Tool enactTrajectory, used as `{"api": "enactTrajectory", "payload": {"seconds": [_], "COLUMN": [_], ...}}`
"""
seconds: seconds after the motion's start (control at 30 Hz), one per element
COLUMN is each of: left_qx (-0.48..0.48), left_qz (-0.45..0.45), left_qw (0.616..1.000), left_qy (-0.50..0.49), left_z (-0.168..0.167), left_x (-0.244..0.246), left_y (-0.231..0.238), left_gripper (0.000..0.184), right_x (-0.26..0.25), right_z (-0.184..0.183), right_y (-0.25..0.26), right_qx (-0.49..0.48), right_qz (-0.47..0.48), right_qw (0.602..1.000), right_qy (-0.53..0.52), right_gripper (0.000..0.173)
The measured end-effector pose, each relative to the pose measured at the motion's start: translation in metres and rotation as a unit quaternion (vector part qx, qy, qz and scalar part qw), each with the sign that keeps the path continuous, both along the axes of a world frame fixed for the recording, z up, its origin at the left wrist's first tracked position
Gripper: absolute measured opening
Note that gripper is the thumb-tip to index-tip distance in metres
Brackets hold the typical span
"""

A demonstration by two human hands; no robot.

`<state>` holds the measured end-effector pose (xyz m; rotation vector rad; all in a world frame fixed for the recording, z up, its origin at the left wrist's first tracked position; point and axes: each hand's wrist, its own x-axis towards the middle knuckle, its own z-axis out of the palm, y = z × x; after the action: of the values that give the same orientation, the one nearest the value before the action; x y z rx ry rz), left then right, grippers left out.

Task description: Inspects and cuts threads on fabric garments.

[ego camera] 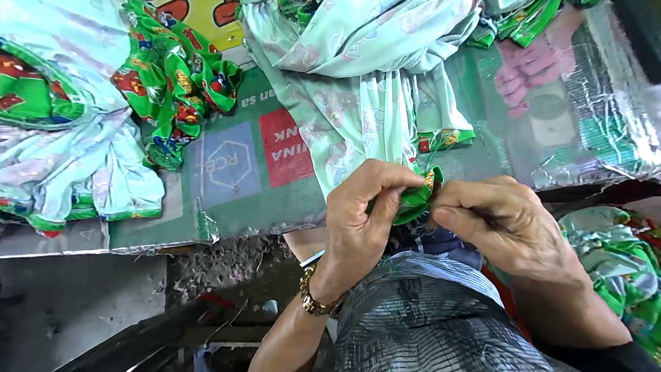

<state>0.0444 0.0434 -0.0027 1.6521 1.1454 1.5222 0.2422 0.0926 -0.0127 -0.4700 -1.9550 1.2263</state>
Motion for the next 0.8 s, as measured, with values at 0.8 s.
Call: {"api": "enactTrajectory", "payload": {"seconds": [0.8], "left_qx": [0.03], "left_qz": [0.011], "left_qw": [0.974], "left_qy": [0.226], "left_z": [0.01], "left_x": [-0.01], "left_y": [0.002], "left_gripper": [0.012], "right_x": [0.003], "right_z": [0.013], "right_y": [0.002], "right_qx": [0.171], "right_qz": [-0.122], "right_qw": [0.961], "right_qy": [-0.183], "right_gripper": [0.022]}}
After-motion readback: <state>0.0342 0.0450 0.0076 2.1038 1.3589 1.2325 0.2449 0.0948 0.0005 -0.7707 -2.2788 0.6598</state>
